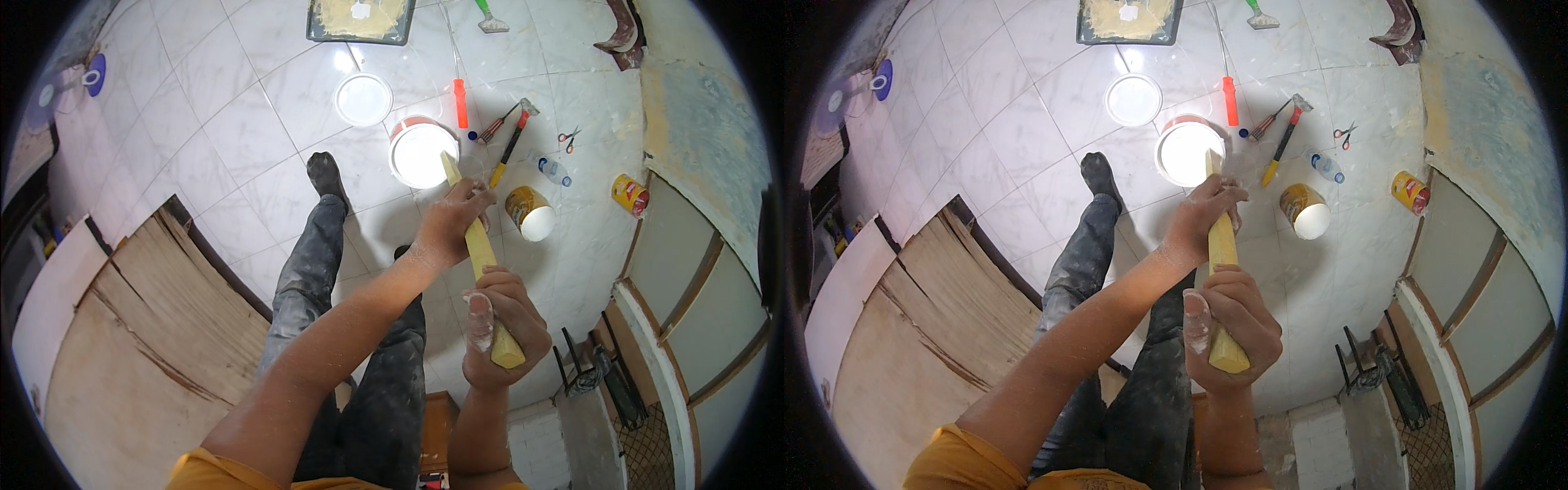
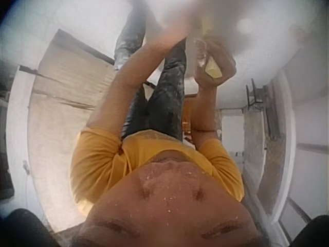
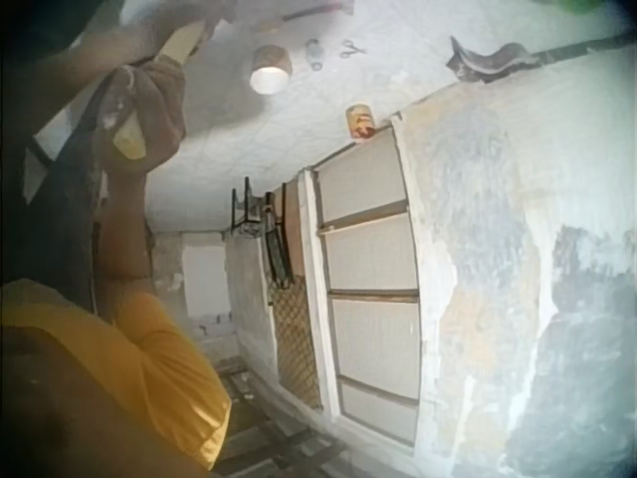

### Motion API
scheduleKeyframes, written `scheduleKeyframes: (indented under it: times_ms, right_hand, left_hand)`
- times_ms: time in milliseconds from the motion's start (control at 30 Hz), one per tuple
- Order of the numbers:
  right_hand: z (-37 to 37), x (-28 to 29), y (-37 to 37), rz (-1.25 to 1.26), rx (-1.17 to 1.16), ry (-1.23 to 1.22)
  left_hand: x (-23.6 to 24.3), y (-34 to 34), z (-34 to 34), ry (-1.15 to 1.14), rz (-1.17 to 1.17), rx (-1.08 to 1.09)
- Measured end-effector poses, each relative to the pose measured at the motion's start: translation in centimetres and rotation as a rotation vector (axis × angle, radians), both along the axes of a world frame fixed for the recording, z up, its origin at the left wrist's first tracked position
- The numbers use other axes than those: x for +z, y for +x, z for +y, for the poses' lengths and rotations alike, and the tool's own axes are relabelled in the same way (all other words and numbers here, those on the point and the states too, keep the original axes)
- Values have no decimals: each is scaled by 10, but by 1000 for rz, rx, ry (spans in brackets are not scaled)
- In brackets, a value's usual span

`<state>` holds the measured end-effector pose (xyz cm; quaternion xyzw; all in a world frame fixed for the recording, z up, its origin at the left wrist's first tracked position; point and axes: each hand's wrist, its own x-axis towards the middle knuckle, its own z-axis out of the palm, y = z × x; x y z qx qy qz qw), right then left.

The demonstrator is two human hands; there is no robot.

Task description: The person pours a white liquid from a small container into a larger bucket and then uses a long wooden stick to stir the mixture. The person kneels on the floor throughout the process, repeatedly stirring the contents of the bucket.

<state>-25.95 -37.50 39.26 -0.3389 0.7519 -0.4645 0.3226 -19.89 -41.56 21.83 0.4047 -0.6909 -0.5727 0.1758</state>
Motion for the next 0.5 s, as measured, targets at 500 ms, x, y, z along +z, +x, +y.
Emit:
scheduleKeyframes:
  times_ms: [500]
  right_hand:
    - [-5,-6,8,24,-3,-91]
  left_hand:
    - [8,17,-30,-90,-78,-95]
